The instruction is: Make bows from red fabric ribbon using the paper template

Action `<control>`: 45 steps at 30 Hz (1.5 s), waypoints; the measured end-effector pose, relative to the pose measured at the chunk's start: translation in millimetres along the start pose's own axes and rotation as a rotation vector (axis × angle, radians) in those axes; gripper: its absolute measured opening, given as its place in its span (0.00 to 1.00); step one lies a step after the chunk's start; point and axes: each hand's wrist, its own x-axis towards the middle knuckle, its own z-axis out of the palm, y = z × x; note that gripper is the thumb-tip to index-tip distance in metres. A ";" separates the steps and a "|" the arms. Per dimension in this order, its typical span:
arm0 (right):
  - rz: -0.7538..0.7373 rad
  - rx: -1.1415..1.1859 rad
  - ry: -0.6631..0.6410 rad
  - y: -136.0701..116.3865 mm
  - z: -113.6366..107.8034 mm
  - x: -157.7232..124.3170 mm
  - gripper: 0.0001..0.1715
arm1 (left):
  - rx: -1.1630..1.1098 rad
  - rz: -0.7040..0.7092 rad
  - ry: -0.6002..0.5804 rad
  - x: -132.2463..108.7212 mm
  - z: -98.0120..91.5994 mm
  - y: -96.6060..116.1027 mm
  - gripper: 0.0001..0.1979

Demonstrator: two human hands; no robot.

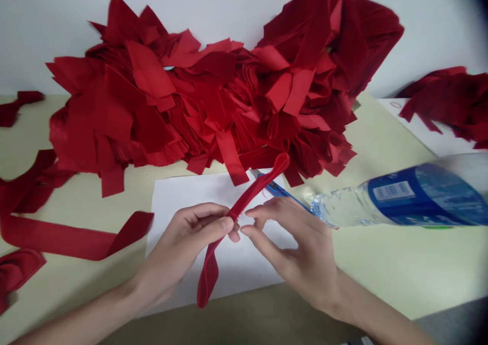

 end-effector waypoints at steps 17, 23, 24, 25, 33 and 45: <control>-0.346 -0.328 0.006 -2.5 -5.3 -4.8 0.05 | 0.425 0.250 0.169 -3.7 9.8 0.9 0.06; -0.416 -0.481 0.000 -1.6 -6.8 -5.9 0.06 | 0.721 0.549 0.249 -3.4 8.1 -1.6 0.05; -0.399 -0.476 -0.002 -1.2 -7.0 -5.4 0.06 | 0.775 0.597 0.229 -3.0 7.0 -1.3 0.06; -0.378 -0.461 -0.009 -0.9 -7.3 -4.6 0.05 | 0.825 0.643 0.200 -2.6 5.8 -1.0 0.06; -0.166 -0.252 -0.111 -0.1 -11.9 1.8 0.07 | 1.008 0.791 0.130 -0.6 0.5 1.9 0.07; -0.021 -0.072 -0.128 -7.5 -31.3 7.4 0.04 | 1.473 1.237 0.203 -7.4 -15.5 -10.0 0.08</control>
